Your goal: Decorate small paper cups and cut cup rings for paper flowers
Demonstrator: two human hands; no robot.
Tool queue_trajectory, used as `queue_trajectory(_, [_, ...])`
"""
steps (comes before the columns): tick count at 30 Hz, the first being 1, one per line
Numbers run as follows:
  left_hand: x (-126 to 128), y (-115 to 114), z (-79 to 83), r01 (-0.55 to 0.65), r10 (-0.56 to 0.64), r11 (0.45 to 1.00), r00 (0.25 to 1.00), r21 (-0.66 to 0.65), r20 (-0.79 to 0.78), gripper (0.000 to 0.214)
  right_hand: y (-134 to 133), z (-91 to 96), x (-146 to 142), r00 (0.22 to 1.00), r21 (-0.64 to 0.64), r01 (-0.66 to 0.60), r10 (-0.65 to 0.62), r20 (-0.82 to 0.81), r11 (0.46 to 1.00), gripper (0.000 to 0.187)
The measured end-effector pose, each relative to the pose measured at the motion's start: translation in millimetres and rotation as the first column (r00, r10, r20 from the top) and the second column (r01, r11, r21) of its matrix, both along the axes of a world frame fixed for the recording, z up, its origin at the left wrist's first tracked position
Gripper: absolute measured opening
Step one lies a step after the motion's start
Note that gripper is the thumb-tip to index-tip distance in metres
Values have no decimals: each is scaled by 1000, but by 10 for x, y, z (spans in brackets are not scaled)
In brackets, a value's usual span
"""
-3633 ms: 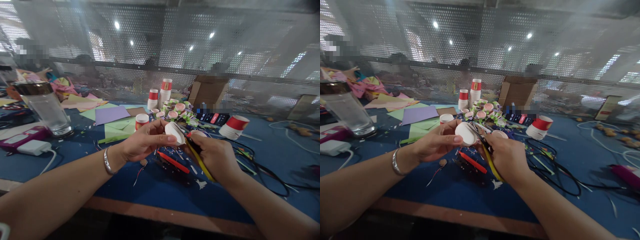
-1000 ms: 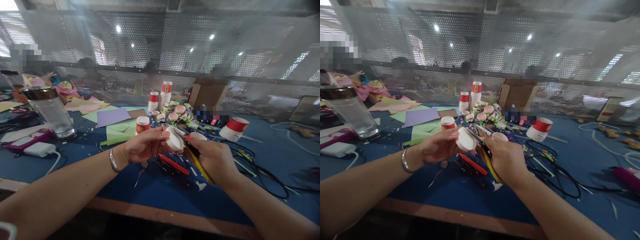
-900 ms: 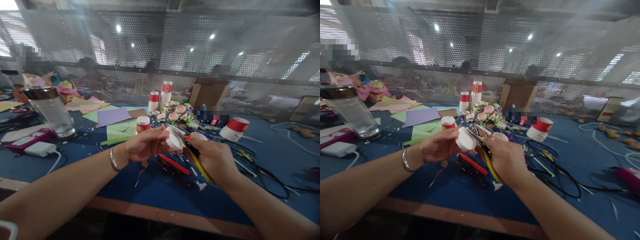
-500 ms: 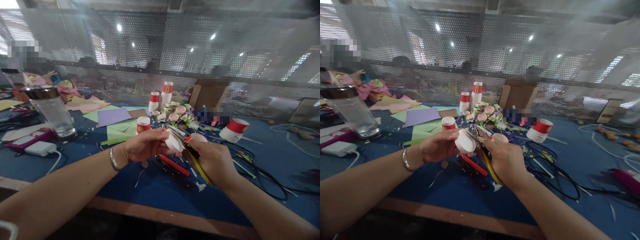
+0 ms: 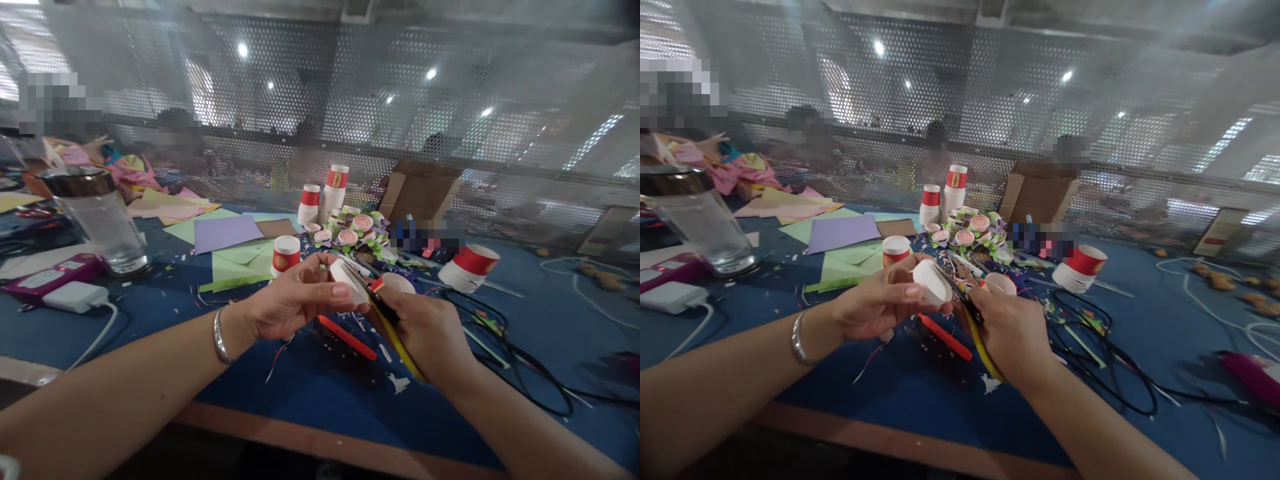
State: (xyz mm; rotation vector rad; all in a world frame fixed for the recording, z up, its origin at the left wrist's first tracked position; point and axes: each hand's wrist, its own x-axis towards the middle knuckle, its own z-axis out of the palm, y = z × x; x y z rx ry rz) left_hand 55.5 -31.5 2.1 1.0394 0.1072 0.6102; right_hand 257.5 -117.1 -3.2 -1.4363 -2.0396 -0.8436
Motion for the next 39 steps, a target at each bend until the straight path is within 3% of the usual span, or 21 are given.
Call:
queue_trajectory(6, [53, -72, 1, -146, 146, 989, 989, -9, -2, 35, 33, -19, 50, 1000, 15, 22, -22, -5, 1000, 54])
queue_trajectory(12, [89, -96, 25, -290, 290, 954, 957, -80, -16, 43, 84, -63, 69, 999, -11, 54, -54, 2, 998, 51])
queue_trajectory(18, [105, -64, -10, -298, 305, 945, 952, -132, 30, 29, 117, -91, 56, 996, -48, 84, -85, -16, 995, 46])
queue_trajectory(29, [164, -190, -23, -283, 289, 923, 957, -260, -15, 34, 124, 18, 101, 1000, -45, -17, 18, 13, 999, 41])
queue_trajectory(39, [152, -215, 22, -277, 276, 923, 960, -266, -42, 36, 107, 87, 114, 998, -10, -47, 47, 40, 999, 40])
